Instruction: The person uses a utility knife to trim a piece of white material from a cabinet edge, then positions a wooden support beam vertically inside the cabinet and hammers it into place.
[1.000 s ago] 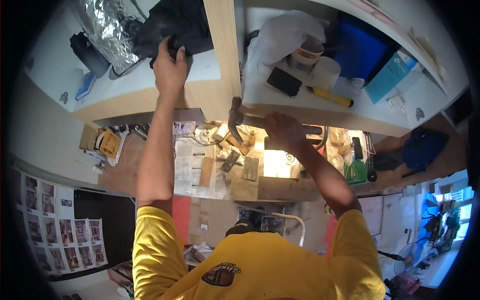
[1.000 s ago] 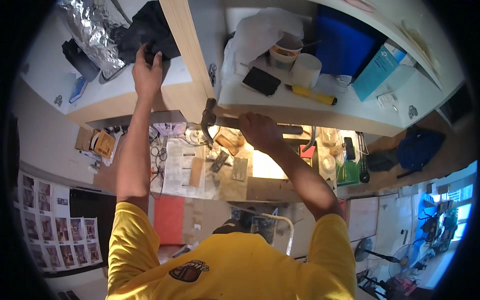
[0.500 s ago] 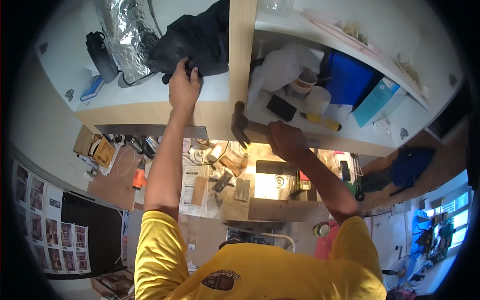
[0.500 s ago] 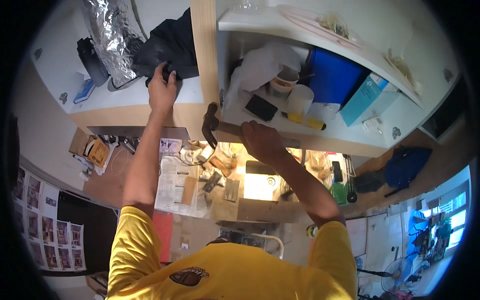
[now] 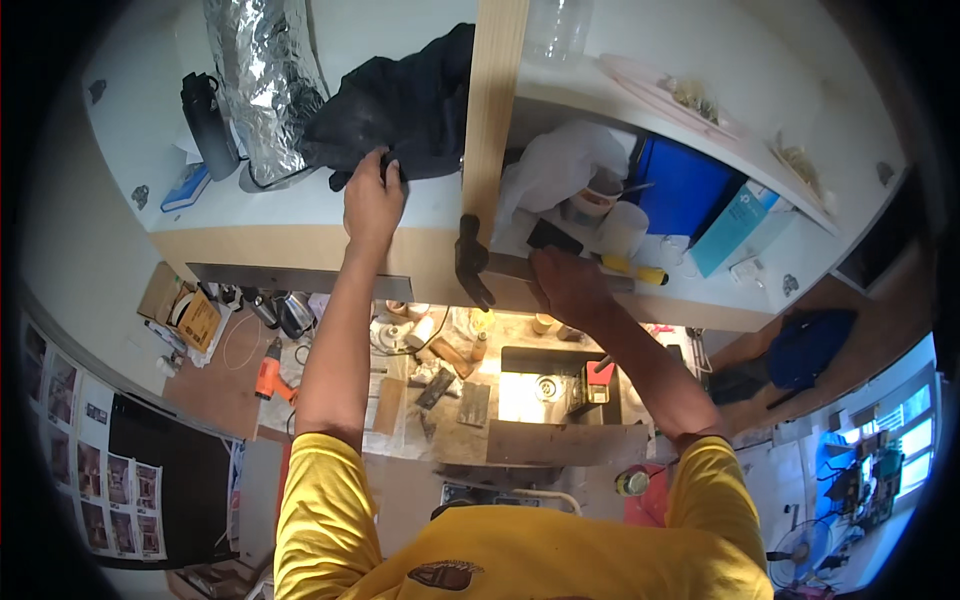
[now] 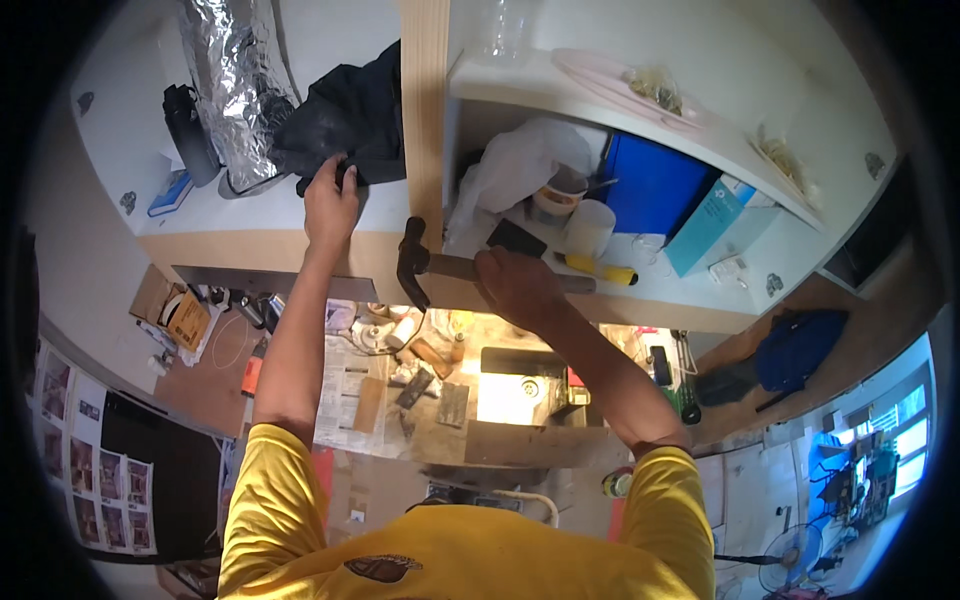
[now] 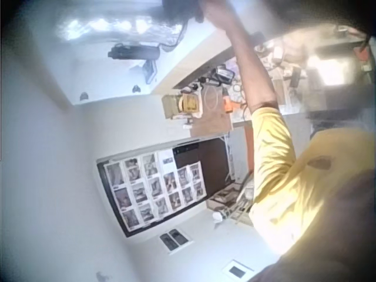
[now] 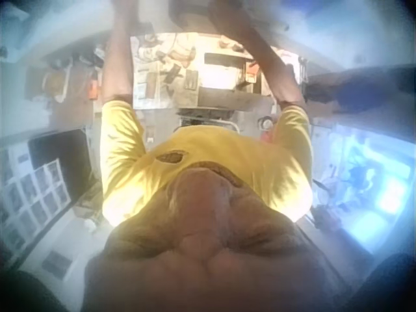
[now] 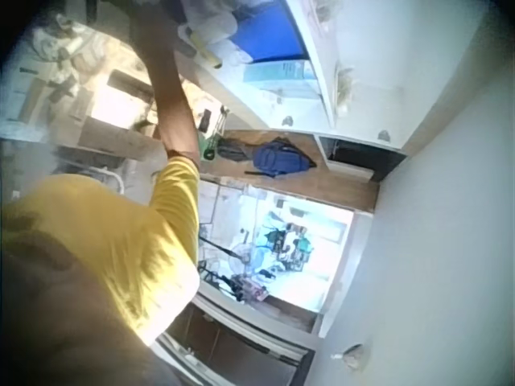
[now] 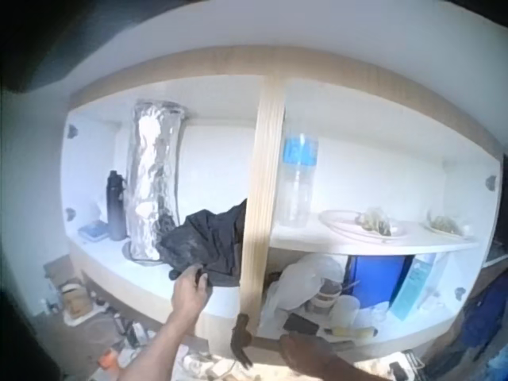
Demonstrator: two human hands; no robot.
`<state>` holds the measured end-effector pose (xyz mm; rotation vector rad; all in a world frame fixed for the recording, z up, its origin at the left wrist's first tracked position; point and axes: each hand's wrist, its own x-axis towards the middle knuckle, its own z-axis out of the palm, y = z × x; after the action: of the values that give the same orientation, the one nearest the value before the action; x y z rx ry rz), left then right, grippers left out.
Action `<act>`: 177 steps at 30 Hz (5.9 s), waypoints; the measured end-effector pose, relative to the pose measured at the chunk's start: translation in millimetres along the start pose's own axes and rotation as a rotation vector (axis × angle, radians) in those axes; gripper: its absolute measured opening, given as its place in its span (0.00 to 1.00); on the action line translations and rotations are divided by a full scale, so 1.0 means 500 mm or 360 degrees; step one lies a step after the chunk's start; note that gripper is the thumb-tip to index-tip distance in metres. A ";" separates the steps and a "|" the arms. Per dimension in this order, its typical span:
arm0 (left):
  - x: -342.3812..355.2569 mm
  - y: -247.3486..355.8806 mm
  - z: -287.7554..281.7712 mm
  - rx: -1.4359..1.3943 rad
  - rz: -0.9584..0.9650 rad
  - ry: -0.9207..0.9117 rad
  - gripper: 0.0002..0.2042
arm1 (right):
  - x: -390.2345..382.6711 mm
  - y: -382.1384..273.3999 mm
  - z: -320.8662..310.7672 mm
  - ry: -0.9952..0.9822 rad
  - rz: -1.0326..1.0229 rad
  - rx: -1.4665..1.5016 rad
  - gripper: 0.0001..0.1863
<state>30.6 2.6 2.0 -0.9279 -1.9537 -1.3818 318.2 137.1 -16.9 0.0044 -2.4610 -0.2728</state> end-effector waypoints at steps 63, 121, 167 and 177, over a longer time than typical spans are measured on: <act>-0.122 0.297 0.003 -0.0525 -0.0252 0.0061 0.22 | 0.527 0.062 -0.522 0.0676 0.0309 -0.0296 0.21; -0.097 0.171 0.004 -0.0744 -0.0007 -0.0236 0.25 | 0.183 0.029 -0.241 0.0249 0.0332 0.0033 0.14; -0.130 0.100 -0.019 -0.0430 0.0344 -0.0659 0.33 | 0.464 0.123 -0.479 0.0657 0.0327 -0.0339 0.14; -0.203 0.122 -0.112 -0.0418 0.0118 0.0007 0.19 | 0.165 0.063 -0.175 0.0388 0.0300 0.0001 0.15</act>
<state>143.4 -58.6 -25.1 -1.1030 -1.7432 -1.6213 309.3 145.2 106.9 -0.1826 -2.2008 -0.1780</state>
